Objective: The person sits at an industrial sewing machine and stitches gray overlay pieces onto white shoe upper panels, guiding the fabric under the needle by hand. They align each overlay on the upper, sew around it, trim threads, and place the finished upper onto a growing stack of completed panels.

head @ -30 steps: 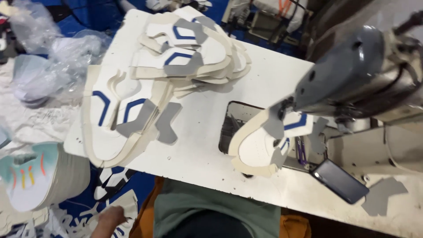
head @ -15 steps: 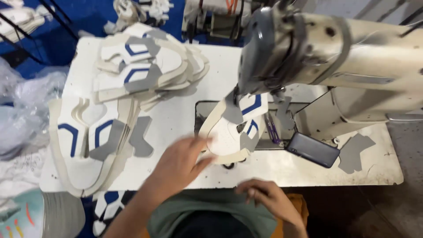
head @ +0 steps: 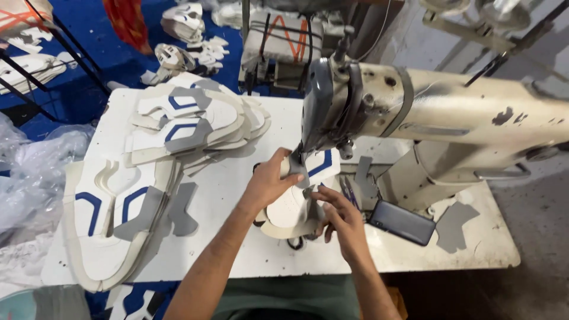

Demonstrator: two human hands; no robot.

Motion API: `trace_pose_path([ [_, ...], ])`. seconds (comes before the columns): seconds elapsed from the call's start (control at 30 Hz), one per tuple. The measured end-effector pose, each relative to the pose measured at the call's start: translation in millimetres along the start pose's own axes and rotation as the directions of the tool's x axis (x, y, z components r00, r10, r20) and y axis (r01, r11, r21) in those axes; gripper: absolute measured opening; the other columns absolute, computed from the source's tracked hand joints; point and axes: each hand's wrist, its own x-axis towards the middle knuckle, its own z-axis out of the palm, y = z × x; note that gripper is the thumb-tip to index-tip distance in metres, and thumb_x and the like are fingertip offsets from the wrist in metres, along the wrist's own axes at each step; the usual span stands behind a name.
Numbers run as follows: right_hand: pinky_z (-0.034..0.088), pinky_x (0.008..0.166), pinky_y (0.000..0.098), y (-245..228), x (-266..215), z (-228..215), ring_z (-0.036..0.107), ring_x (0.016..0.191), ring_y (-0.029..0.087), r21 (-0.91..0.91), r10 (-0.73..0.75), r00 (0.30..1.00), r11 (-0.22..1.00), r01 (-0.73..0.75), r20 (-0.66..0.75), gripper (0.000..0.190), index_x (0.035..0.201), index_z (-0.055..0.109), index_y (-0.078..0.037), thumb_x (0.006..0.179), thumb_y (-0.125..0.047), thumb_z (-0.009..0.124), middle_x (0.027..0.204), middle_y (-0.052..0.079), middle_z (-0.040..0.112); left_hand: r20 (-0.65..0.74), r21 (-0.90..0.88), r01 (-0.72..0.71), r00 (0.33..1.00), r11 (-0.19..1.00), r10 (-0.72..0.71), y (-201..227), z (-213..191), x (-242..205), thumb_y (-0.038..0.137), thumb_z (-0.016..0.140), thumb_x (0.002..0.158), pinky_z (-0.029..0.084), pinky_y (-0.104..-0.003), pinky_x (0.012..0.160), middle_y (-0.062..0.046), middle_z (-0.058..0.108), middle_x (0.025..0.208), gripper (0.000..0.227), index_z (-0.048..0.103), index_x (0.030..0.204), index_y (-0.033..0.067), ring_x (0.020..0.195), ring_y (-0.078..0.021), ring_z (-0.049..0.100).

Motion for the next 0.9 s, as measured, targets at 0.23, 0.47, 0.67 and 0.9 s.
trace_pose_path([
  [0.23,0.03,0.036,0.0231,30,51,6,0.048,0.04,0.006,-0.087,-0.063,0.995,0.995,0.056,-0.076,0.028,0.09,0.074,0.004,0.098,-0.023,0.07,0.059,0.003,0.061,-0.176,0.06,0.018,0.984,0.998,-0.007,-4,10,-13,0.031,0.082,0.085,0.057,-0.04,0.076,-0.019,0.075,0.092,0.056,0.058,0.127,0.004,0.088,-0.0327,0.075],
  [0.47,0.025,0.037,0.0235,36,54,20,0.039,0.04,0.003,-0.097,-0.123,0.974,0.99,0.106,-0.192,0.023,0.081,0.076,0.001,0.092,-0.019,0.076,0.056,-0.002,0.061,-0.046,-0.113,-0.13,0.991,0.985,0.126,-36,6,5,0.031,0.079,0.087,0.056,-0.035,0.085,-0.013,0.076,0.107,0.054,0.06,0.128,0.0012,0.098,-0.0215,0.074],
  [0.67,0.023,0.039,0.0231,35,62,27,0.038,0.043,0.001,-0.144,-0.146,0.961,0.983,0.114,-0.236,0.024,0.079,0.077,0.001,0.091,-0.02,0.078,0.058,-0.003,0.062,-0.019,-0.185,-0.096,0.995,0.978,0.094,-33,-1,19,0.027,0.081,0.083,0.058,-0.033,0.083,-0.011,0.077,0.103,0.049,0.065,0.122,0.001,0.092,-0.018,0.073],
  [0.9,0.035,0.047,0.0197,29,70,34,0.05,0.054,0.001,-0.182,-0.27,0.913,0.958,0.222,-0.306,0.021,0.085,0.078,0.003,0.092,-0.017,0.076,0.068,-0.001,0.069,-0.027,-0.106,-0.068,0.997,0.992,0.066,-52,-2,46,0.026,0.082,0.082,0.054,-0.033,0.086,-0.01,0.078,0.102,0.045,0.069,0.118,0.0014,0.094,-0.0181,0.072],
])
